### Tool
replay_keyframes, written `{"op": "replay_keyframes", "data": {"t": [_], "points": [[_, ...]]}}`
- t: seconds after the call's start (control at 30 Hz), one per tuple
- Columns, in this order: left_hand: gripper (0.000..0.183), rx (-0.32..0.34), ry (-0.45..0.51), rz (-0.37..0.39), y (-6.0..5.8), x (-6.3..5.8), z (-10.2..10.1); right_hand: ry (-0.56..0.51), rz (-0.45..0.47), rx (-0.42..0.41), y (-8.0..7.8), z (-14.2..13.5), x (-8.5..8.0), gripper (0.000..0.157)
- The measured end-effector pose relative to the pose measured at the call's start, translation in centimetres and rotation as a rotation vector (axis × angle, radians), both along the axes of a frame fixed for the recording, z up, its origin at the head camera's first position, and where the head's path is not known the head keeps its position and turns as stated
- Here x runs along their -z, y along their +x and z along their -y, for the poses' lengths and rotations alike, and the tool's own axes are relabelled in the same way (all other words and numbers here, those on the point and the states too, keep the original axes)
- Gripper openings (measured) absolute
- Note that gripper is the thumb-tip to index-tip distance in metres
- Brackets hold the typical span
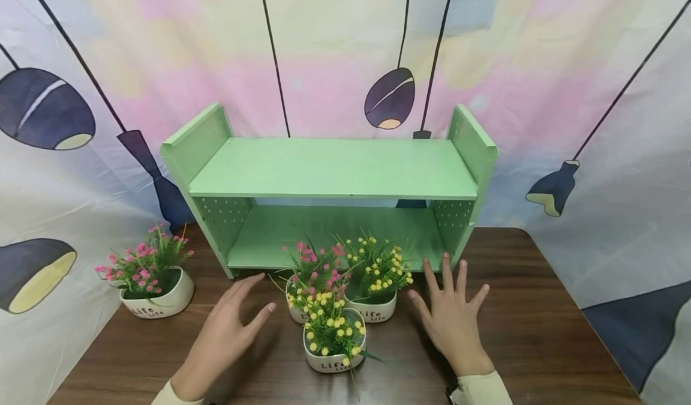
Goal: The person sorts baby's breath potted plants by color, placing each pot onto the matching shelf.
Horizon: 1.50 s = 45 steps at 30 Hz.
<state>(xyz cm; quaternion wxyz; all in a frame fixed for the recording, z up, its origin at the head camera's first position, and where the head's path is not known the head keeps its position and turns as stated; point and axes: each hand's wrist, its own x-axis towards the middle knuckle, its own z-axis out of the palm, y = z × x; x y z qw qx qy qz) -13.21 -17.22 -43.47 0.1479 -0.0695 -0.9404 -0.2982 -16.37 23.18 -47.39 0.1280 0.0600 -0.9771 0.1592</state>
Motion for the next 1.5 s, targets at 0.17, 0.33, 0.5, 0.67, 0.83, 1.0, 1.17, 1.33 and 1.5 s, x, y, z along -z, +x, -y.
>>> {"op": "replay_keyframes", "data": {"t": [0.17,0.33,0.5,0.67,0.83,1.0,1.17,1.33,1.5], "points": [[0.031,0.047,0.151,0.079,0.9,-0.8,-0.8,-0.001,0.000,0.004,0.2,-0.1,0.0,0.073],[0.014,0.167,0.232,0.152,1.7,-1.0,-1.3,-0.010,0.000,0.004,0.2,-0.1,0.1,0.074],[0.012,0.354,0.222,0.125,2.4,-0.3,-1.7,-0.002,-0.003,0.006,0.0,-0.1,0.1,0.073],[0.005,0.498,0.224,0.142,3.0,0.4,-2.5,-0.013,-0.008,0.000,0.1,0.0,0.2,0.073],[0.012,0.559,0.161,0.157,3.1,0.9,-3.3,-0.010,-0.023,-0.003,0.1,0.0,0.1,0.072],[0.014,0.560,0.064,0.139,3.3,1.1,-3.9,-0.009,-0.020,0.001,0.1,0.1,0.2,0.072],[0.012,0.578,0.007,0.118,3.3,1.3,-4.5,-0.006,-0.012,-0.014,-0.2,-0.1,0.1,0.072],[0.009,0.569,-0.026,0.116,3.2,1.2,-5.0,-0.012,-0.046,-0.016,-0.4,-0.2,-0.1,0.070],[0.006,0.557,-0.042,0.131,3.1,1.2,-5.0,-0.006,-0.024,-0.034,-0.4,-0.1,-0.1,0.070]]}}
